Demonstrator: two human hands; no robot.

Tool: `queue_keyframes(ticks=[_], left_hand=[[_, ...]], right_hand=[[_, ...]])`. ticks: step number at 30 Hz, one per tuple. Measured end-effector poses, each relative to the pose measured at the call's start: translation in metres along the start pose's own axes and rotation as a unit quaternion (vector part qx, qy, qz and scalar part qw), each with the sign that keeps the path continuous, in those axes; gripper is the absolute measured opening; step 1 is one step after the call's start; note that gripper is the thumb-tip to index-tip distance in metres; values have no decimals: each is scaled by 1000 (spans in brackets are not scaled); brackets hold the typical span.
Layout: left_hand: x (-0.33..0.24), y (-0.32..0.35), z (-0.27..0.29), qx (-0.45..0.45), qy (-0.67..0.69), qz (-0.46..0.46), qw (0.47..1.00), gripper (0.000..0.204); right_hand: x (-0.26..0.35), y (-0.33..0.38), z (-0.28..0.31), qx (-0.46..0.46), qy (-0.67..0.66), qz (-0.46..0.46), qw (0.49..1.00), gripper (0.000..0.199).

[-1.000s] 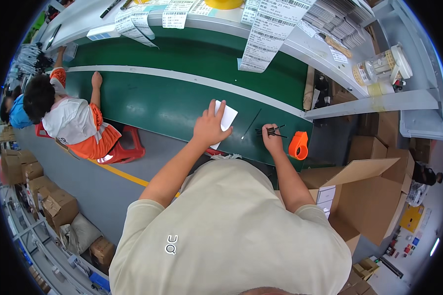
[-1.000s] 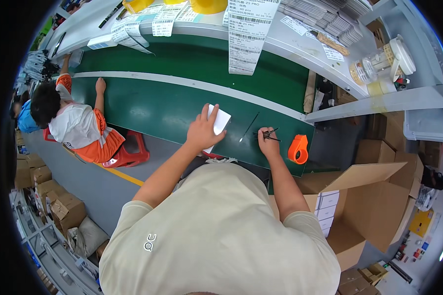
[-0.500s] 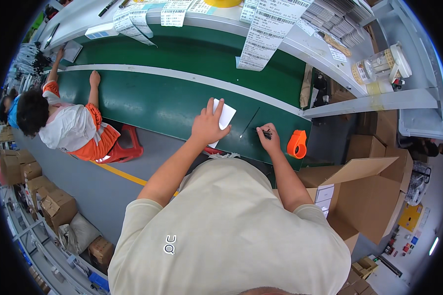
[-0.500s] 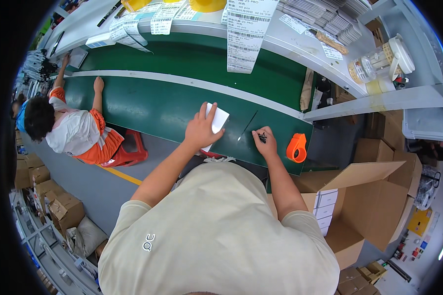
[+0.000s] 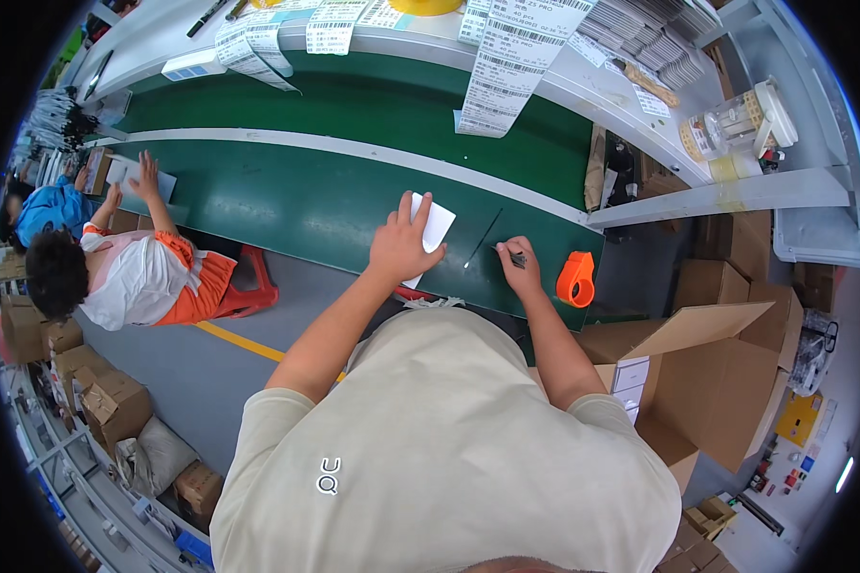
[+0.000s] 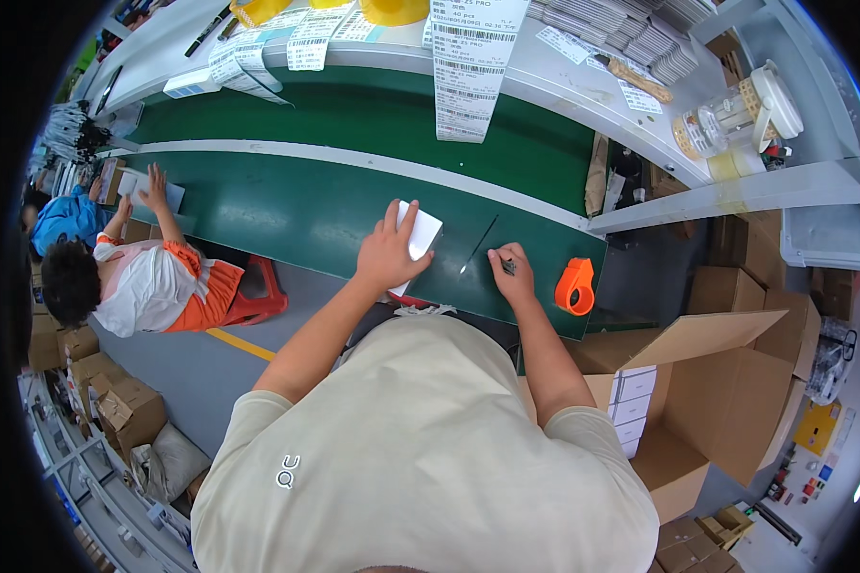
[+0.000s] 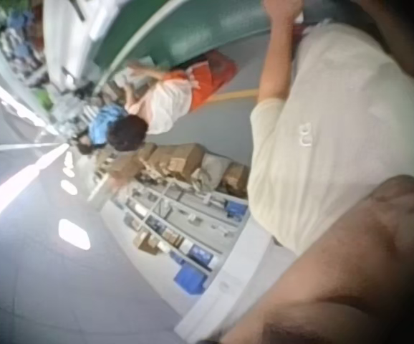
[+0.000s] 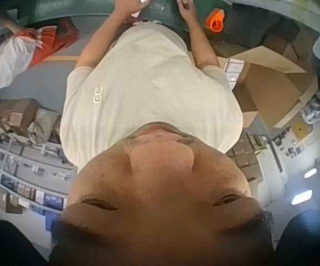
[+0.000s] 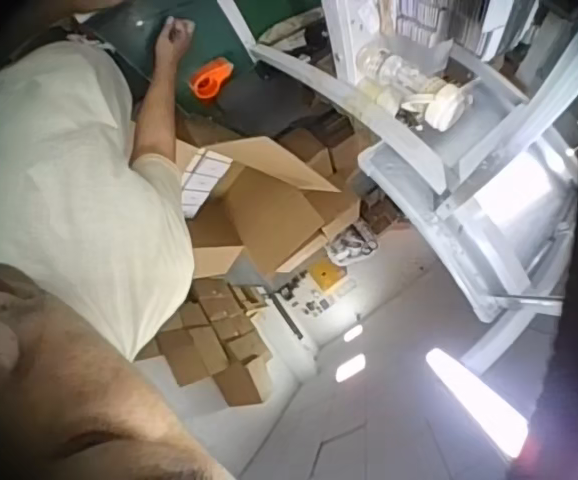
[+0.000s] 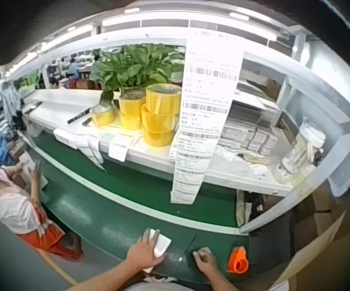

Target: The person packs white product boxes into a cardboard box, handles cable ties while holding a small box on the assembly line, and picks up a water bottle.

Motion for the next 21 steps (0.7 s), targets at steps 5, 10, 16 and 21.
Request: queue_keyframes(ticks=[5,10,16,21], left_hand=[[2,-6,4,-6,5,-10,1000,93],[3,-12,8,0,3,-11,1000,94],[6,-15,10,3,3,-11,1000,94],[8,-16,12,4,3,-9,1000,94]], right_hand=[[-6,1,-10,5,33,10,999,33],[-32,-9,-22,-19,-117,-143,983,36],[-21,-38,-36,68,108,-198,972,37],[-16,-34,-52,172,178,-236,940,41]])
Point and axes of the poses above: each hand's wrist, its own y-axis away from the middle knuckle, its own z-axis out of the back of the hand, x = y × z, the point moved 2 cm from there along -y, towards the middle knuckle, and after that the axes turned 15 degrees about z, right-handed, at the moved point
